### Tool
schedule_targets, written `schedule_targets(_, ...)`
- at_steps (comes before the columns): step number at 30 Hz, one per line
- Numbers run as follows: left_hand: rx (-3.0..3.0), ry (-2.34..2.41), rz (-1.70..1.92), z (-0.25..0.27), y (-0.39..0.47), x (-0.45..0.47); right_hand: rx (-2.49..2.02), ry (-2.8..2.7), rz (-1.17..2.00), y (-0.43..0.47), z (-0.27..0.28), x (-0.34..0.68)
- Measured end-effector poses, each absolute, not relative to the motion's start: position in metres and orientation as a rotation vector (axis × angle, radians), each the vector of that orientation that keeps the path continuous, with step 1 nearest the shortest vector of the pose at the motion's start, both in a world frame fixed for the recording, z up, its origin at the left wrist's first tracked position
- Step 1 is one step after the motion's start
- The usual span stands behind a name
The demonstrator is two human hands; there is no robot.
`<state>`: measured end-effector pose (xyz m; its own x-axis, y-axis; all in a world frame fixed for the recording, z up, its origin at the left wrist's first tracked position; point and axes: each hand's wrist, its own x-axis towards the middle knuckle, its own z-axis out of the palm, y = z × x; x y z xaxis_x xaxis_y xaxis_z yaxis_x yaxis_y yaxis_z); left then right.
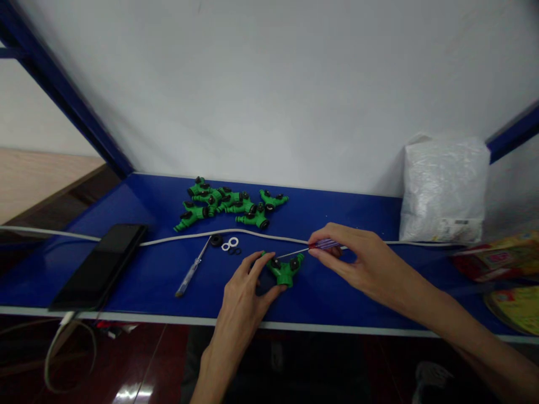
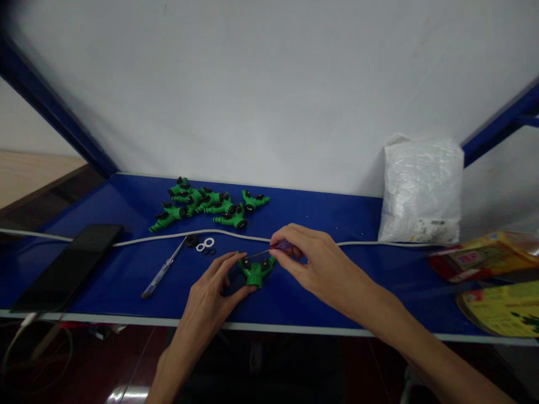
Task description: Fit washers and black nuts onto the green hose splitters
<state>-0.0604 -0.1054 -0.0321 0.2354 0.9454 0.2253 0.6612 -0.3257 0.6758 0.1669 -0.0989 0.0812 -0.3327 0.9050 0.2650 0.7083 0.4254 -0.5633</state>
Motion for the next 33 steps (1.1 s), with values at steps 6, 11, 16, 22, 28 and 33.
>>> schedule_targets(6,2.05,1.466,0.891,-0.032,-0.105,-0.06,-1.275,-2.356,0.384,-0.094,0.085,0.164)
schedule_targets(11,2.03,1.459,0.905,-0.036,-0.104,-0.06,-1.274,-2.392,0.372,-0.094,0.084,0.162)
schedule_targets(16,2.028,1.459,0.891,-0.036,-0.105,-0.06,-1.267,-2.412,0.349,-0.091,0.085,0.159)
schedule_targets(22,2.047,1.477,0.866,-0.035,-0.105,-0.061,-1.277,-2.438,0.385,-0.092,0.084,0.161)
schedule_targets(28,2.104,1.492,0.881,-0.038,-0.103,-0.06,-1.098,-2.705,0.119,-0.085,0.092,0.156)
schedule_targets(33,2.147,1.507,0.912,-0.043,-0.102,-0.061,-0.876,-2.889,0.029,-0.07,0.106,0.139)
